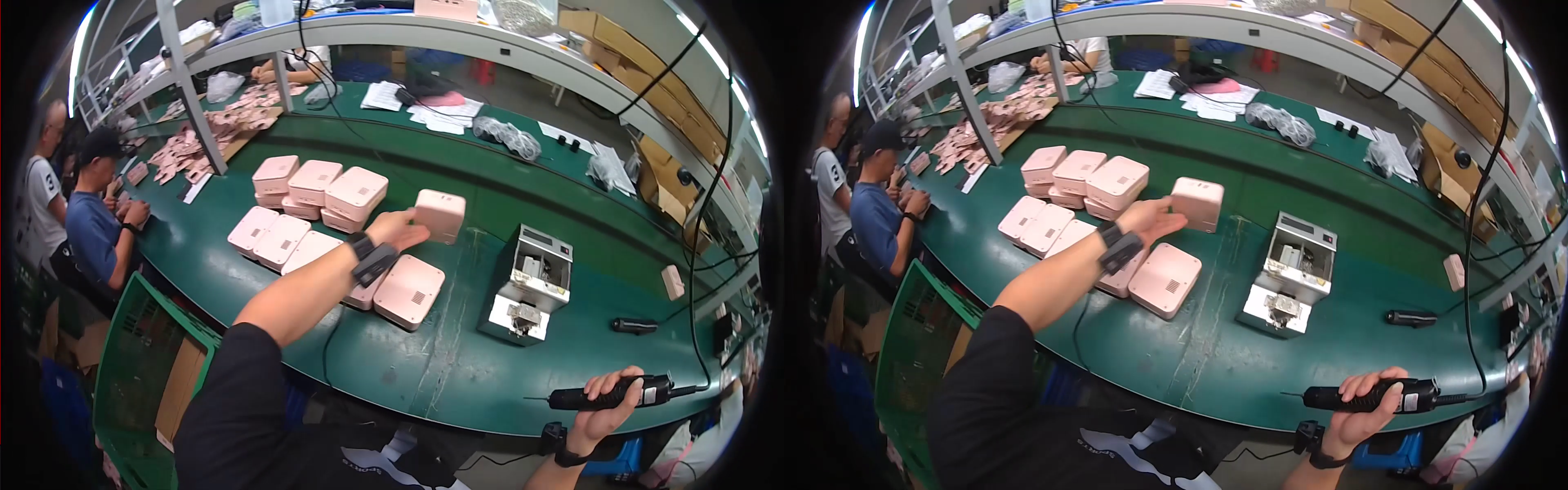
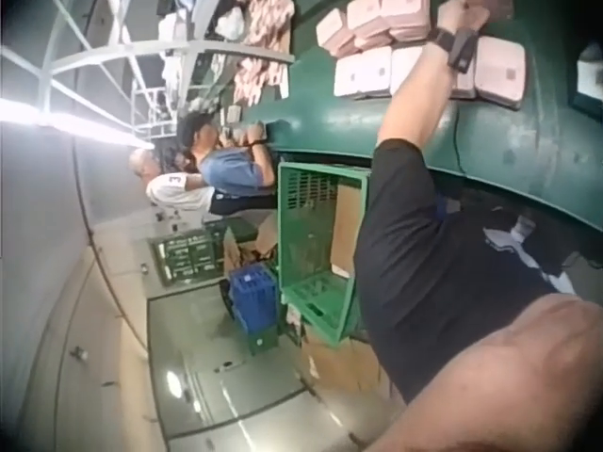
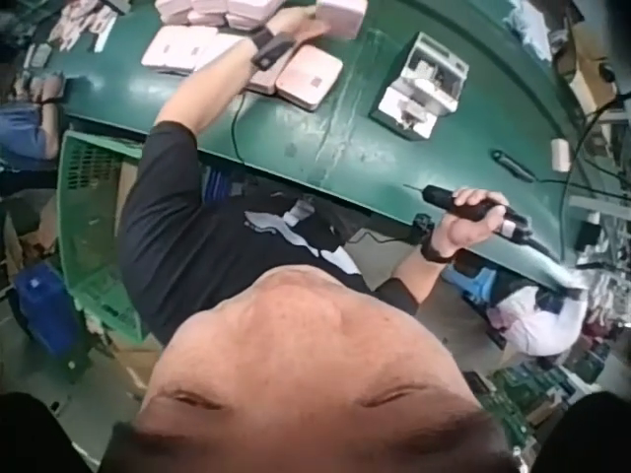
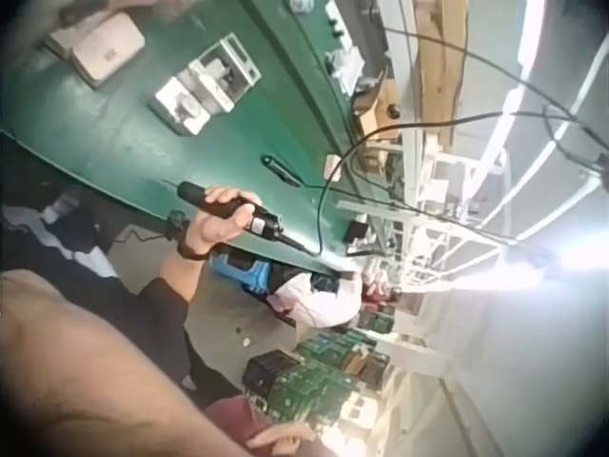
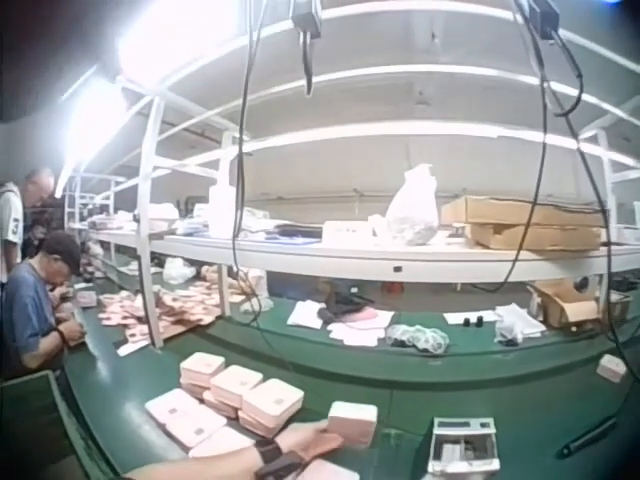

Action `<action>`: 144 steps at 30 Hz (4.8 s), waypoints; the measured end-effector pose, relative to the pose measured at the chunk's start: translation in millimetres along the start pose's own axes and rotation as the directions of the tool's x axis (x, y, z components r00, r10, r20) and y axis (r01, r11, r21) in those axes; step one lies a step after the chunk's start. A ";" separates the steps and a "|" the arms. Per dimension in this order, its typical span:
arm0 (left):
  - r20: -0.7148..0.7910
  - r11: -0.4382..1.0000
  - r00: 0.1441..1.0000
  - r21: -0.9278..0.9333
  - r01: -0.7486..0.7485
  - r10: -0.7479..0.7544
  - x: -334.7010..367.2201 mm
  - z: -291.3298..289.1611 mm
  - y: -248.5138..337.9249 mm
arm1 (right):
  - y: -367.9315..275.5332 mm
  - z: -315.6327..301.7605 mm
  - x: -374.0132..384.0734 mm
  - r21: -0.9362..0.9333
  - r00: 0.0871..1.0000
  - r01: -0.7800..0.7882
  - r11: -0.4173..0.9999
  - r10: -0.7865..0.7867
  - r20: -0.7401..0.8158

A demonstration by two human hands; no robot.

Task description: The person picks up a pink plastic case, places it on the table, and drives screws into the back using a power screwdriver. They then turn the case over, wipe the front surface by hand, and set it aside before repeating the process with another case.

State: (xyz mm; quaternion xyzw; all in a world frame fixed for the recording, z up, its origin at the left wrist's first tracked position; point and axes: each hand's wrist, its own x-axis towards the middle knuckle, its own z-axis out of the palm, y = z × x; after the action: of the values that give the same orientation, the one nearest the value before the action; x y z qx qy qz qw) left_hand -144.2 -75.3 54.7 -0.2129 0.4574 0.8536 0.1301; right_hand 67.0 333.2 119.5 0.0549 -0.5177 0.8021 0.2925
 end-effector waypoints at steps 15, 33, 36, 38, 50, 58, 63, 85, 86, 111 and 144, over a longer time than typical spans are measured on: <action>0.018 0.142 0.629 0.969 -0.204 0.777 55.8 52.7 -19.8 | 32.5 -10.7 7.5 -0.071 0.992 -0.101 0.992 0.094 -0.089; 0.120 0.467 0.962 0.855 -0.226 0.246 90.0 49.9 -18.8 | 60.9 -28.1 15.8 -0.036 0.976 -0.137 0.990 0.128 -0.176; 0.154 0.376 0.972 0.902 -0.211 0.176 77.2 52.8 -11.7 | 59.2 -41.1 10.2 -0.043 0.965 -0.154 0.987 0.141 -0.221; 0.226 0.378 0.973 0.897 -0.229 0.055 58.1 54.8 -3.2 | 55.5 -49.0 7.2 -0.042 0.961 -0.151 0.988 0.136 -0.241; 0.858 -0.724 0.443 0.476 -0.499 0.259 63.1 41.4 16.2 | 51.5 -41.3 5.2 -0.020 0.949 -0.155 0.988 0.143 -0.280; 0.663 -0.562 0.648 0.718 -0.410 0.375 43.1 30.1 20.5 | 44.0 -40.8 0.6 -0.056 0.967 -0.121 0.991 0.105 -0.231; 0.553 -0.345 0.784 0.821 -0.456 0.280 36.3 36.5 3.0 | 43.2 -35.1 4.7 -0.048 0.976 -0.149 0.988 0.139 -0.167; 0.559 -0.670 0.735 0.716 -0.195 0.384 -138.2 8.0 -78.5 | 35.3 -40.2 -9.6 -0.146 0.994 -0.058 0.988 0.044 -0.096; 0.554 -0.670 0.742 0.716 -0.194 0.377 -141.4 5.0 -84.6 | 37.4 -35.9 -8.7 -0.109 0.997 -0.025 0.994 0.018 -0.069; 0.811 0.092 0.535 0.529 -0.843 0.238 -111.6 23.6 -160.1 | 52.4 117.2 73.8 -0.269 0.973 0.085 0.959 -0.021 0.231; 0.787 0.104 0.564 0.558 -0.823 0.251 -108.1 19.0 -157.2 | 68.9 87.4 28.1 -0.261 0.957 -0.037 0.965 0.109 0.269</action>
State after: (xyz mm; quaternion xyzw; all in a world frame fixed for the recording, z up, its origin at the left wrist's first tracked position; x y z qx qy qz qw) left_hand 11.3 23.7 2.2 0.3233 0.8326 0.4497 -0.0029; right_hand -11.1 249.1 115.5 0.1111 -0.6539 0.7237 0.1906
